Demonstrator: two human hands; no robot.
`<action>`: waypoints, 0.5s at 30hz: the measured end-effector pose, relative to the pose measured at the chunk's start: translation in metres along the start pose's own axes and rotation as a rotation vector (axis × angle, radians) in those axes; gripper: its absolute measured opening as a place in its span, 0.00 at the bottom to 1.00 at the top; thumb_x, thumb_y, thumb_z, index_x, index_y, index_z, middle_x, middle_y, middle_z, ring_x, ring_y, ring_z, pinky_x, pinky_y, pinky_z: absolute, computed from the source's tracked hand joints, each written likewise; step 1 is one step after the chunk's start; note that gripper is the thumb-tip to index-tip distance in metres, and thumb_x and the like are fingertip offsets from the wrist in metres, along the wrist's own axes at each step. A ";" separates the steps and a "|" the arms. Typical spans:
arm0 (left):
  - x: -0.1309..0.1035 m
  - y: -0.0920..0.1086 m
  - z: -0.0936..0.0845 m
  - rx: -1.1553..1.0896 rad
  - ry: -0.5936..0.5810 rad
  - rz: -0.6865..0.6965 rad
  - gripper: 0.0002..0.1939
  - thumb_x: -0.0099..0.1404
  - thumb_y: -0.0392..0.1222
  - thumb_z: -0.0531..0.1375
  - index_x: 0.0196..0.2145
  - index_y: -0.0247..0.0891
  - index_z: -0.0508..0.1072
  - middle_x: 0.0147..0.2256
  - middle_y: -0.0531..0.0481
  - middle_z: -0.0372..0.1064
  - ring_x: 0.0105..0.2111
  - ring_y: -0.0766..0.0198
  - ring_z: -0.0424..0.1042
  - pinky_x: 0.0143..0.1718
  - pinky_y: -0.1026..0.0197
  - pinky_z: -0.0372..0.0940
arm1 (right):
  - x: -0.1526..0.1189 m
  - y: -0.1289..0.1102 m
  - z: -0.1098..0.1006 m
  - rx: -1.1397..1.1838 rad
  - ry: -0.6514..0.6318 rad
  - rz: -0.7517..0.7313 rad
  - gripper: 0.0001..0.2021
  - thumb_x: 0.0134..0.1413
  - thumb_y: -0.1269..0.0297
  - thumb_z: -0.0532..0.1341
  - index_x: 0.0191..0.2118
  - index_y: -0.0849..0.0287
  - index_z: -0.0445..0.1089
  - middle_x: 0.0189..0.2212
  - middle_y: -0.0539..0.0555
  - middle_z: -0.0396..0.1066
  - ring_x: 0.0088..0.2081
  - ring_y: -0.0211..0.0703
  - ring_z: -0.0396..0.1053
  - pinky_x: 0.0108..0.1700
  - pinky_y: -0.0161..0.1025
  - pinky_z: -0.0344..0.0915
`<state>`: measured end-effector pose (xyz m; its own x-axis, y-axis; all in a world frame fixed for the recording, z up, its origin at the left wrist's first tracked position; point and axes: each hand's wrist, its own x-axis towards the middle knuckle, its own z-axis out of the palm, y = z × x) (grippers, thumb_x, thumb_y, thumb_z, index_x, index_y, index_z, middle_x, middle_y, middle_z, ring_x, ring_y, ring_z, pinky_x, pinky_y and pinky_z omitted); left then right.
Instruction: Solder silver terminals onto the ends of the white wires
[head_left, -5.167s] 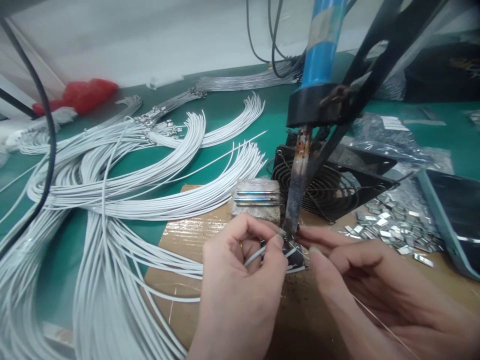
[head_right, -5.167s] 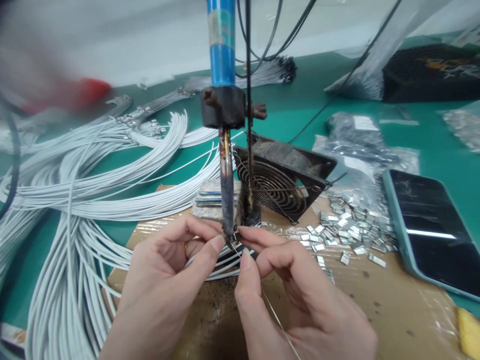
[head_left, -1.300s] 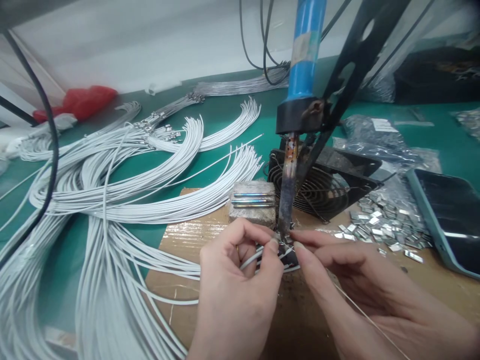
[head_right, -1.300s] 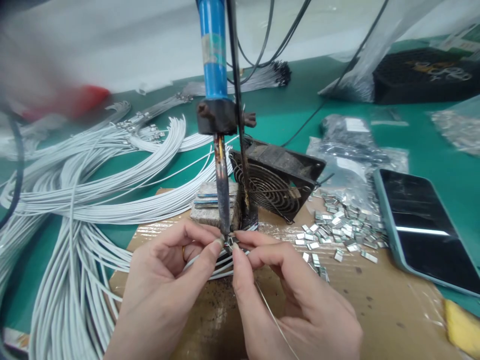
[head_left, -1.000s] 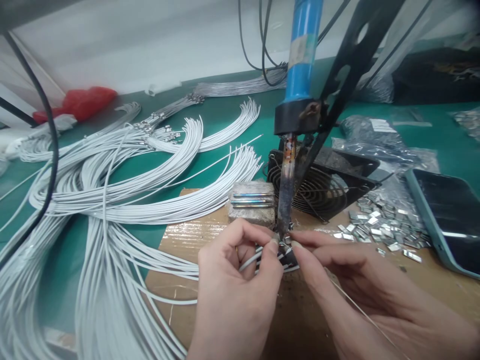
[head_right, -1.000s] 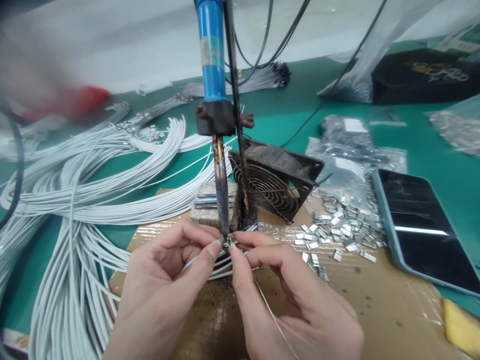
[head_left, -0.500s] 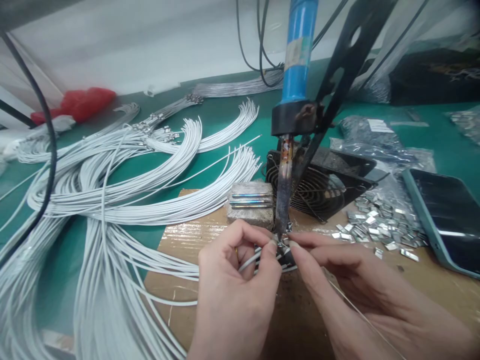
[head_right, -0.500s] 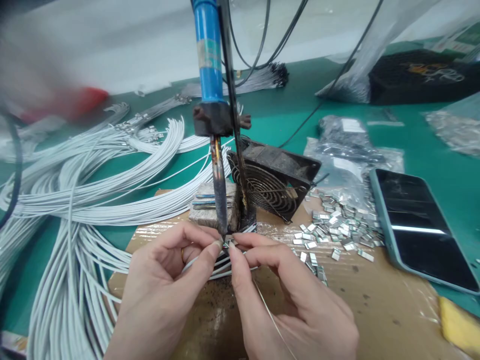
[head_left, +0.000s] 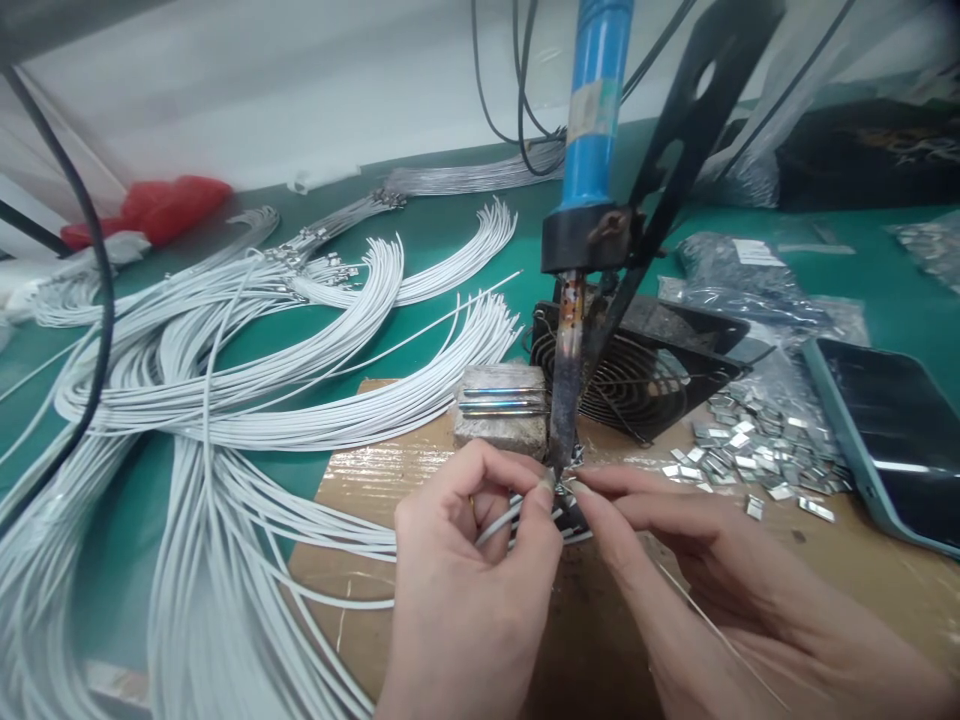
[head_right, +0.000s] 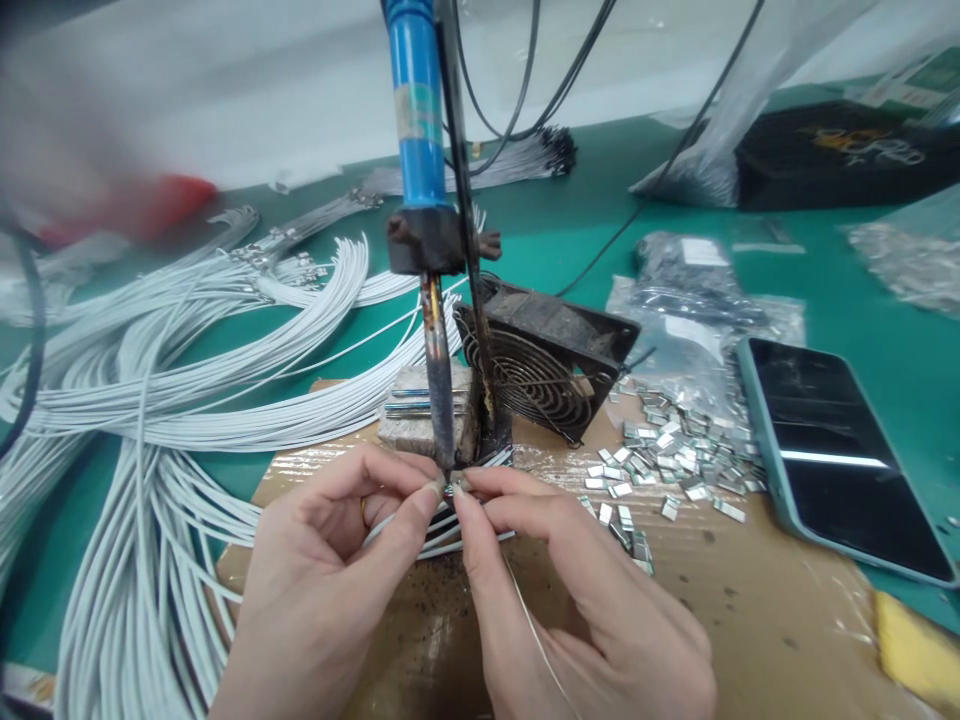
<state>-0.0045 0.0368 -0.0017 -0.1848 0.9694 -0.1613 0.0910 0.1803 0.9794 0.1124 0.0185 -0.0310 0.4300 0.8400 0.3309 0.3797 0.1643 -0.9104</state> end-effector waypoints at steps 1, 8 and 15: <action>0.000 0.000 0.000 0.000 0.001 0.004 0.05 0.64 0.35 0.64 0.29 0.40 0.74 0.27 0.54 0.74 0.24 0.68 0.66 0.23 0.69 0.61 | -0.001 -0.001 0.000 0.004 0.008 0.007 0.06 0.54 0.62 0.74 0.31 0.44 0.78 0.36 0.40 0.84 0.39 0.36 0.82 0.43 0.25 0.73; 0.000 -0.003 -0.002 -0.013 -0.023 0.020 0.06 0.64 0.34 0.64 0.29 0.39 0.74 0.32 0.52 0.77 0.28 0.68 0.71 0.25 0.70 0.64 | -0.002 -0.002 0.000 -0.021 0.009 0.029 0.07 0.55 0.59 0.75 0.30 0.44 0.78 0.35 0.39 0.84 0.36 0.37 0.82 0.39 0.28 0.72; 0.000 -0.007 -0.005 0.002 -0.037 0.026 0.05 0.66 0.36 0.64 0.31 0.39 0.75 0.31 0.53 0.77 0.27 0.69 0.69 0.24 0.71 0.63 | -0.002 0.000 -0.001 -0.041 -0.026 0.041 0.07 0.57 0.60 0.73 0.29 0.45 0.77 0.35 0.39 0.83 0.36 0.36 0.82 0.38 0.28 0.72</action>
<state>-0.0097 0.0350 -0.0078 -0.1460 0.9793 -0.1403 0.0971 0.1553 0.9831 0.1123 0.0164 -0.0312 0.4247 0.8589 0.2863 0.3959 0.1082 -0.9119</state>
